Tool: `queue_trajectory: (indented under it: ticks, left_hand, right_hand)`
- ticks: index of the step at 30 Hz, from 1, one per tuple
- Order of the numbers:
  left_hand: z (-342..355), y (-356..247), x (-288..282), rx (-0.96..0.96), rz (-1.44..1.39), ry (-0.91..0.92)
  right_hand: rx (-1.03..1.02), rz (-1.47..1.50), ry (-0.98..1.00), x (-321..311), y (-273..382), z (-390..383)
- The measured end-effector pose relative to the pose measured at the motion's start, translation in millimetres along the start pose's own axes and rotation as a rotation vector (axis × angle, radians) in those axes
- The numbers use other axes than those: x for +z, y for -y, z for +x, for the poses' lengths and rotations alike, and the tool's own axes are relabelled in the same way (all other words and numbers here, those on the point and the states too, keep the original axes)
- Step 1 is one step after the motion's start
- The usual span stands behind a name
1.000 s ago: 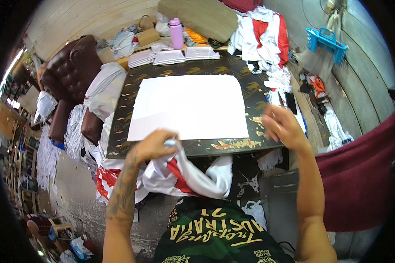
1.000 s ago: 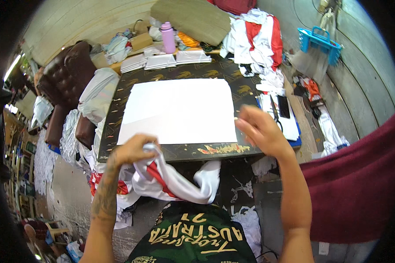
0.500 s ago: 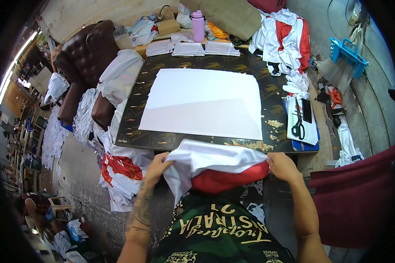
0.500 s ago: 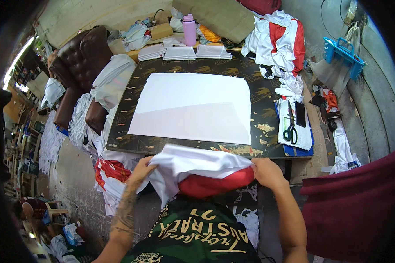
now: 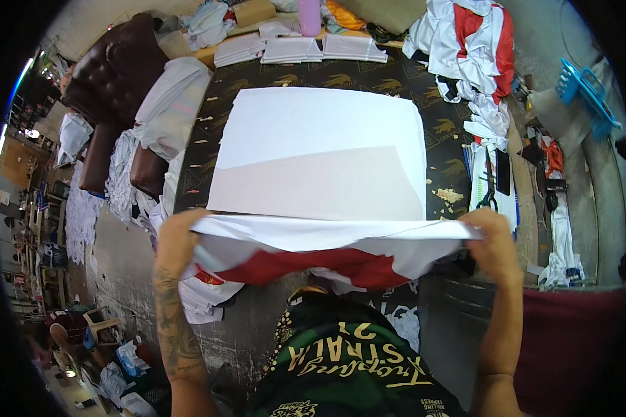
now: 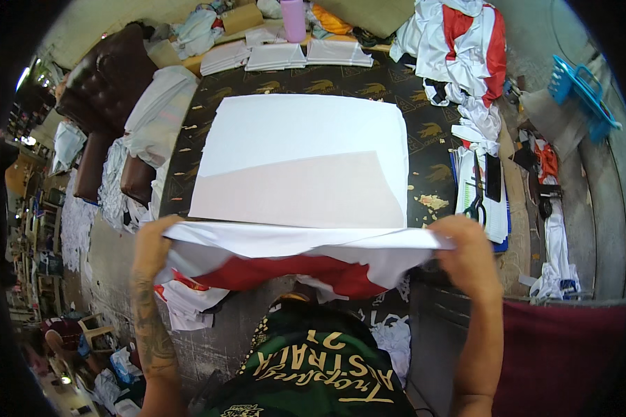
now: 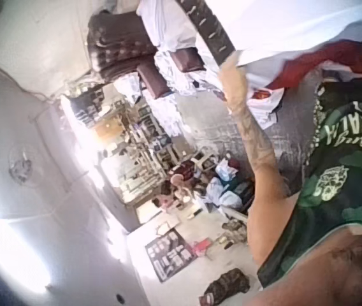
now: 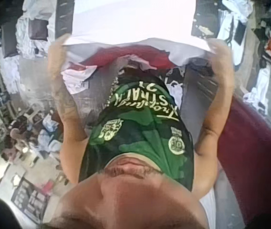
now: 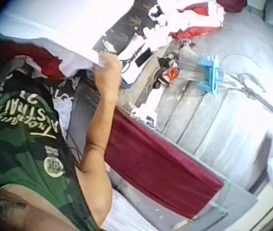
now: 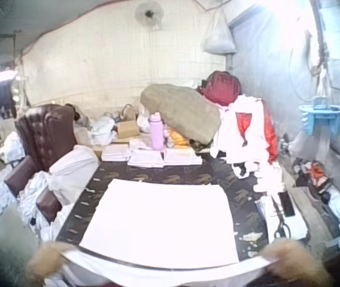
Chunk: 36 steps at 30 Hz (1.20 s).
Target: The person folds a large red and white fabric on a table, then uses scissors to cut it into smaller rectangular pieces. The person repeats this process multiple times, stacking the cut pieces on the table.
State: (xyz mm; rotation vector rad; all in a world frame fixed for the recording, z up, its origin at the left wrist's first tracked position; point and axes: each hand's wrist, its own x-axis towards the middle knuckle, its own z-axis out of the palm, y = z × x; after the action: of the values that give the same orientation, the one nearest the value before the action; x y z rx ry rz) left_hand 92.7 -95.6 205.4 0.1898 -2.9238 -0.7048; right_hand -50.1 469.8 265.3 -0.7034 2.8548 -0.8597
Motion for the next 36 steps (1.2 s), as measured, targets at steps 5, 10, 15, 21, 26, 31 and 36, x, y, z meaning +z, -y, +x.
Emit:
queue_trajectory:
  ticks: [5, 10, 15, 21, 26, 31, 36]
  left_hand:
    - [57.1, 93.4, -44.0, -0.099, -0.243, -0.367]
    - [237.1, 139.0, -21.6, -0.189, -0.228, -0.908]
    - [338.4, 169.2, 62.0, -0.368, 0.219, -0.539]
    - [372.7, 193.2, 93.7, -0.411, 0.421, -0.033]
    - [343.1, 16.5, 117.0, 0.315, -0.144, -0.177]
    - [288.4, -58.8, 102.7, 0.429, -0.65, 0.344]
    - [192.3, 37.4, -29.9, -0.047, -0.817, -0.565]
  right_hand:
    - [-0.12, 0.32, -0.513, -28.7, -16.9, 90.2]
    - [-0.155, 0.253, -0.92, -6.4, -46.3, 266.6]
    - [0.104, -0.107, -0.786, 60.5, -137.4, 379.9]
    - [0.313, -0.118, -0.469, 133.7, -131.0, 415.6]
    - [-0.325, -0.091, 0.026, 150.3, 35.4, 345.6]
    - [-0.076, 0.281, -0.189, 153.2, 84.7, 253.5]
    - [0.112, 0.326, 0.752, 210.5, 79.8, 132.2]
